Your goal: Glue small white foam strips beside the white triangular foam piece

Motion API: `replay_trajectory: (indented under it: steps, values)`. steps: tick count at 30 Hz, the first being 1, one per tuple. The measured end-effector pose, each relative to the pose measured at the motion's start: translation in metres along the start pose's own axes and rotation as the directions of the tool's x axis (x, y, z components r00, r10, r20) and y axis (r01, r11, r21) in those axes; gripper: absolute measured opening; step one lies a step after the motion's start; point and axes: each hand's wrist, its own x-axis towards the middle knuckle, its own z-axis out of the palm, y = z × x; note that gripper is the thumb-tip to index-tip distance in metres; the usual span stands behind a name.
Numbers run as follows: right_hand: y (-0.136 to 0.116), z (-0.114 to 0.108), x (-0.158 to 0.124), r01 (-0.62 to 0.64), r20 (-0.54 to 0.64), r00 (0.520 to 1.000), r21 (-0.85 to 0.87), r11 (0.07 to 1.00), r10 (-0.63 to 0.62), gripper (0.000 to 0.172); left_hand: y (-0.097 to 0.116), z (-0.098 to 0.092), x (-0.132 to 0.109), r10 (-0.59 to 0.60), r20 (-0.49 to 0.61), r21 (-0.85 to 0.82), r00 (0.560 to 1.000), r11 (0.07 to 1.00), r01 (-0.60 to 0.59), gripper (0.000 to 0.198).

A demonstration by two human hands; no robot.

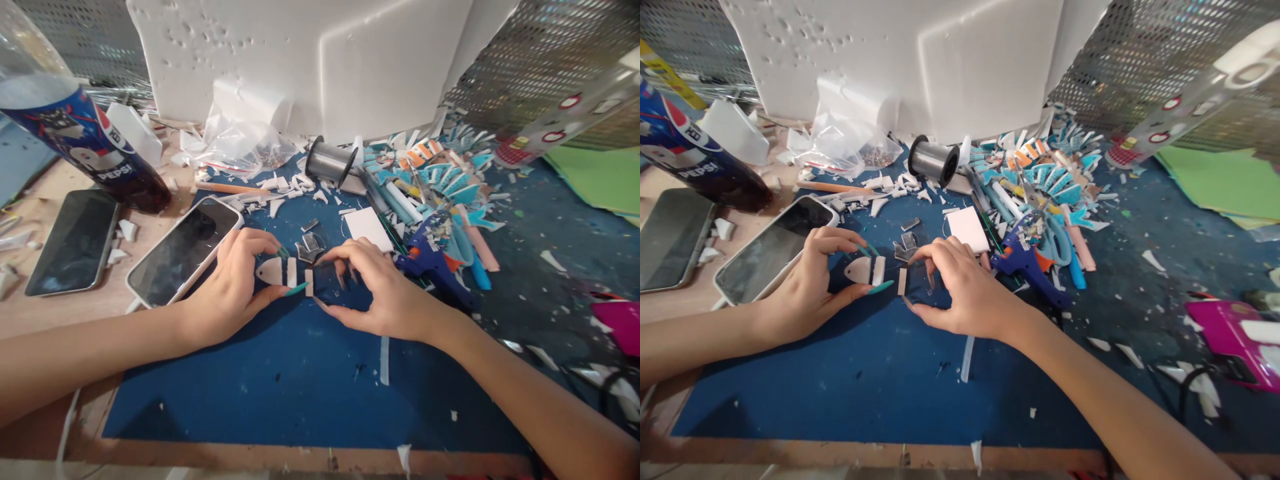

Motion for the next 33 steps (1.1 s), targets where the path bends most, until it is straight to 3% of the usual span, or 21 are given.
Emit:
replay_trajectory:
  steps: [6,9,12,18,23,27,33]
  values:
    - [-0.001,-0.001,0.002,0.107,-0.273,0.958,0.073,0.992,-0.083,0.036,0.004,0.005,0.005,0.021,0.006,-0.014,1.0,1.0,-0.021,0.029]
    - [-0.001,0.001,0.004,0.073,-0.218,0.974,0.076,0.994,-0.055,0.031,0.006,0.008,0.007,0.032,-0.02,-0.017,0.999,0.999,-0.033,0.027]
    - [0.0,0.006,0.004,-0.017,-0.174,0.985,-0.001,1.0,0.016,0.037,0.008,0.009,0.008,0.036,-0.041,-0.015,0.998,0.999,-0.037,0.026]
    - [0.002,0.012,0.003,-0.047,-0.218,0.975,-0.073,0.996,0.03,0.048,0.008,0.009,0.008,0.052,-0.05,-0.008,0.997,0.999,-0.053,0.028]
    - [0.0,0.011,0.005,-0.021,-0.275,0.961,-0.136,0.991,-0.017,0.038,0.009,0.008,0.006,0.061,-0.029,0.014,0.998,0.998,-0.06,0.03]
    - [-0.004,0.008,0.006,0.077,-0.317,0.934,-0.263,0.962,-0.162,0.025,0.008,0.006,0.003,0.059,0.01,0.026,0.998,0.998,-0.06,0.034]
    - [-0.007,0.008,0.004,0.165,-0.248,0.937,-0.305,0.938,-0.245,0.023,0.008,0.004,0.001,0.031,0.084,0.042,0.996,0.999,-0.034,0.031]
